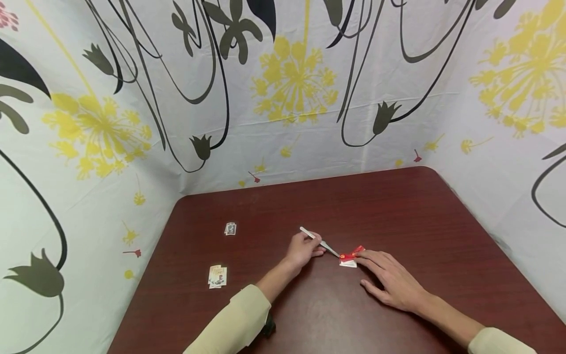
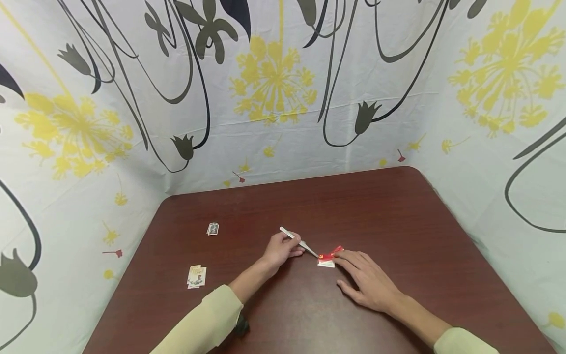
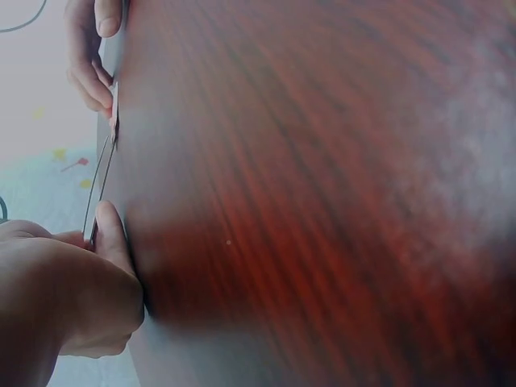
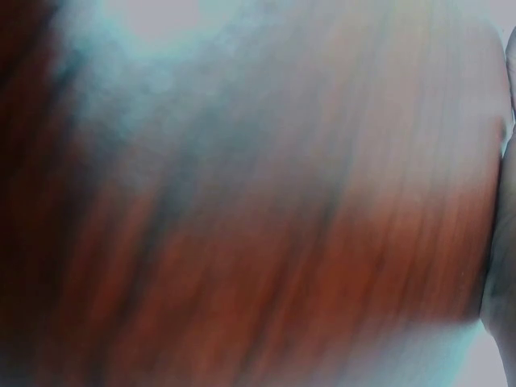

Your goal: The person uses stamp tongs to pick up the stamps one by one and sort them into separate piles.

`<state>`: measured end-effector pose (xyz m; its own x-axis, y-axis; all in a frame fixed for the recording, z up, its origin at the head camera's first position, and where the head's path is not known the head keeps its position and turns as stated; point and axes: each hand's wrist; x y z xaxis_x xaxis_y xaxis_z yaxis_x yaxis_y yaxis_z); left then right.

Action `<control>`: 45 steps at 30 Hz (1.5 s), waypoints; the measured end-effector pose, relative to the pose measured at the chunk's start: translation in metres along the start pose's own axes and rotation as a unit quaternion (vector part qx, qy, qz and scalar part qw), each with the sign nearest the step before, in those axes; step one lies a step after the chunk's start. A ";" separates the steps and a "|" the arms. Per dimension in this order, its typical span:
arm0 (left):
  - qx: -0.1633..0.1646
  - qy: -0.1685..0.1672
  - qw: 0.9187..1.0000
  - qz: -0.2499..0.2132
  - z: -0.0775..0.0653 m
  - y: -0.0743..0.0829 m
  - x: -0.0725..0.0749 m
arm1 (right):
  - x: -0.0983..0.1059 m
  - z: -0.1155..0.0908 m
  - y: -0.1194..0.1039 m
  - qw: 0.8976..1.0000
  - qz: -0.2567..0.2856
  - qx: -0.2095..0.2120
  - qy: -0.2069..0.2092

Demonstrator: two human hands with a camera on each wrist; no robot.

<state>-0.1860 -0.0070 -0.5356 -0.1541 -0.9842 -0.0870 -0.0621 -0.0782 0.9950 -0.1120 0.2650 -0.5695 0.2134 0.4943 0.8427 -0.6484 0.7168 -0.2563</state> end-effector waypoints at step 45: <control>-0.009 0.000 1.000 -0.008 0.001 -0.004 0.003 | 0.001 -0.002 0.001 1.000 0.002 0.009 -0.010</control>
<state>-0.1868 -0.0099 -0.5397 -0.1540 -0.9827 -0.1030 -0.0462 -0.0969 0.9942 -0.1115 0.2672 -0.5702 0.1961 0.4865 0.8514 -0.6617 0.7065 -0.2512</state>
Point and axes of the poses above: each hand's wrist, its own z-axis towards the middle knuckle, its own x-axis out of the back of the hand, y = z × x, and after that the axes turned 7 degrees about -x, right-handed
